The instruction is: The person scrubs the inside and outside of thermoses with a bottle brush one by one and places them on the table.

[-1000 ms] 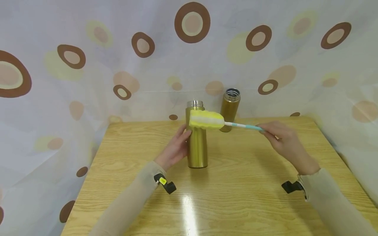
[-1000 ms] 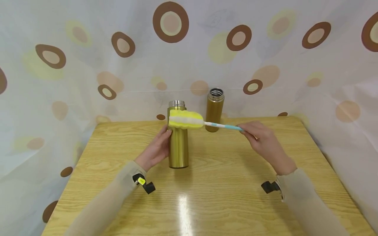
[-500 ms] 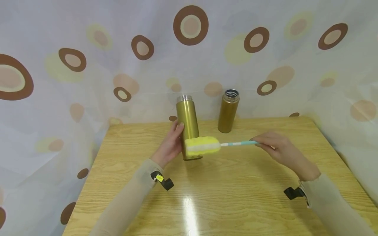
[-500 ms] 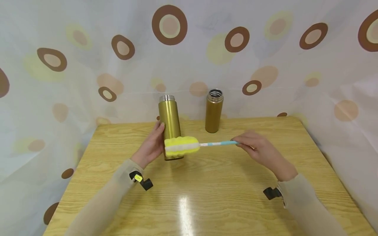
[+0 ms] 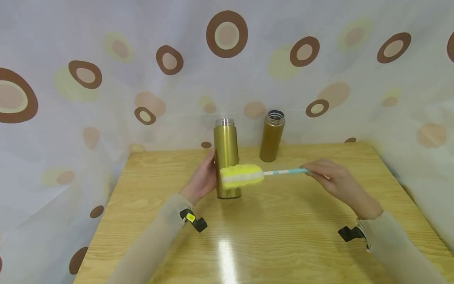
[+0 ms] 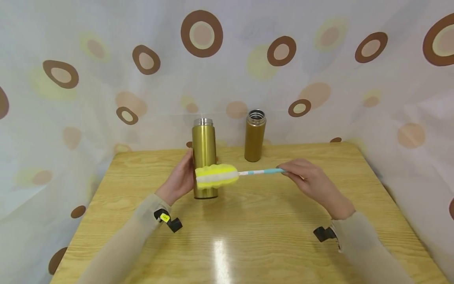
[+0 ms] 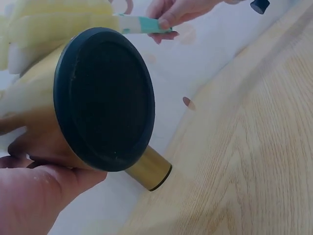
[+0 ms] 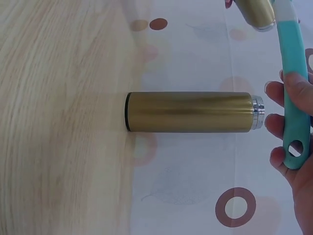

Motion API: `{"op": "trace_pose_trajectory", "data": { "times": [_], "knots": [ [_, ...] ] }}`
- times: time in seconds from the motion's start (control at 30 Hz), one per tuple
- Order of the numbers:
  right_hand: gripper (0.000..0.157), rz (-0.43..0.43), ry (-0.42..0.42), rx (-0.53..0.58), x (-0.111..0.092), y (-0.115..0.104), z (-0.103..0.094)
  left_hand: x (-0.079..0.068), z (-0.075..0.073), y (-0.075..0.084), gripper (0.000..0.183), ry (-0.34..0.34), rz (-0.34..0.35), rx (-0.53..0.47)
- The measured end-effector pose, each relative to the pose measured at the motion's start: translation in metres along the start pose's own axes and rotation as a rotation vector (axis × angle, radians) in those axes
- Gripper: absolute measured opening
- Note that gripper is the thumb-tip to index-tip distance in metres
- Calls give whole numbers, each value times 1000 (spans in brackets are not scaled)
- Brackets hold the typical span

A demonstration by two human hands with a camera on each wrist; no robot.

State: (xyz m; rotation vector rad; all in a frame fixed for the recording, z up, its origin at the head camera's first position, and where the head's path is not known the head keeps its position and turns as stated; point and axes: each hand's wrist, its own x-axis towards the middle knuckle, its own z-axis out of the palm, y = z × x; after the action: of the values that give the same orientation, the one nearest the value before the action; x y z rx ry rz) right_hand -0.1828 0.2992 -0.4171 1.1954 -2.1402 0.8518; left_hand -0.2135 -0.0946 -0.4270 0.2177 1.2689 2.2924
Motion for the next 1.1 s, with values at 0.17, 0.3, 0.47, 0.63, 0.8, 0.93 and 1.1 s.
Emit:
{"op": "trace_pose_trajectory", "data": {
  "times": [0.17, 0.3, 0.47, 0.63, 0.8, 0.93, 1.1],
  "knots": [
    [46, 36, 41, -52, 4, 1, 0, -4, -2, 1, 57, -29, -48, 22],
    [50, 86, 80, -94, 7, 3, -2, -7, -6, -4, 60, -62, -30, 62],
    [53, 135, 130, -119, 13, 5, -4, -5, -7, -11, 58, -81, -7, 100],
    [26, 165, 148, -140, 14, 6, 0, -6, -6, -11, 58, -90, -9, 91],
    [28, 177, 150, -100, 14, 4, 3, -8, -9, -9, 58, -165, -8, 68],
    [18, 178, 104, -78, 14, 2, 3, -6, -12, -9, 66, -156, 25, 78],
    [43, 134, 33, -68, 9, 2, 5, -2, -16, -8, 71, -102, 60, 77]
  ]
}}
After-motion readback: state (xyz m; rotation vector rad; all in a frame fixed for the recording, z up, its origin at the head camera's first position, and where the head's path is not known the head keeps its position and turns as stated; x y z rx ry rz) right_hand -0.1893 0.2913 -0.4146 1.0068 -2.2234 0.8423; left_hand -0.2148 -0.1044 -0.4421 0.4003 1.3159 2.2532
